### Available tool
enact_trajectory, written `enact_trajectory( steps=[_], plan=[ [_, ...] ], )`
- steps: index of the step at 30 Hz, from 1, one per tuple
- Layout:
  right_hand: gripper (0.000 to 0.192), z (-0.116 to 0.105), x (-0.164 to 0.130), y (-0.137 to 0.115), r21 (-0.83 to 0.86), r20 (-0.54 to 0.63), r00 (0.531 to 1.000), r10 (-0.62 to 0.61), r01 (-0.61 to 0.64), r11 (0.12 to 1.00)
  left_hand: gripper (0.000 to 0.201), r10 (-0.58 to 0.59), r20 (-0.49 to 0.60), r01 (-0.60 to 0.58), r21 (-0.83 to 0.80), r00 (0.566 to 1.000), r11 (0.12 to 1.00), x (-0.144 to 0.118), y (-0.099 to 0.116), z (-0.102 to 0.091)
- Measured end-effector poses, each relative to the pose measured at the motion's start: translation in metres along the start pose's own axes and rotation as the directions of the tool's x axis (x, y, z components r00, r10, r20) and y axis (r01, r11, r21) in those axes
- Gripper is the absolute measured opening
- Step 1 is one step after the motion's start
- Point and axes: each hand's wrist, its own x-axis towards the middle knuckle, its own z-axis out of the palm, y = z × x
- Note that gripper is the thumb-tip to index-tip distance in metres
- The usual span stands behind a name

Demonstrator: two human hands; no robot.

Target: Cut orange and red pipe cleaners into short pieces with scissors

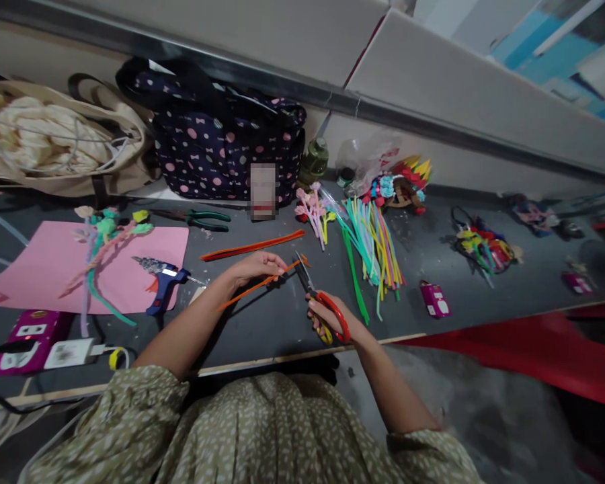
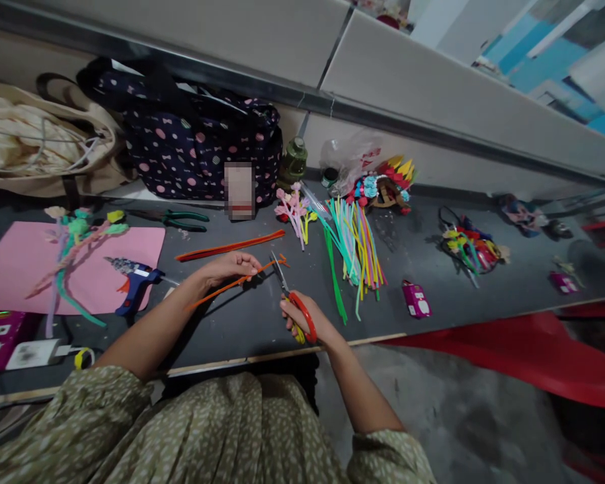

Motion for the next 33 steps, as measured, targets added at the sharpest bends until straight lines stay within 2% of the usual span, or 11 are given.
enact_trajectory(
  steps=[5, 15, 33],
  plan=[
    [0.048, -0.001, 0.000, 0.002, 0.026, -0.019, 1.000, 0.014, -0.013, 1.000, 0.034, 0.016, 0.027, -0.017, 0.029, 1.000, 0.999, 0.005, -0.005, -0.002],
    [0.047, 0.000, 0.001, -0.004, -0.016, 0.017, 1.000, 0.001, 0.000, 1.000, 0.034, -0.036, 0.007, 0.036, 0.038, 0.999, 0.999, 0.003, 0.005, 0.013],
    [0.038, -0.005, 0.006, -0.003, -0.087, 0.023, 1.000, 0.015, -0.013, 0.996, 0.034, -0.086, -0.001, 0.086, 0.040, 0.996, 0.996, 0.010, 0.000, 0.012]
  ],
)
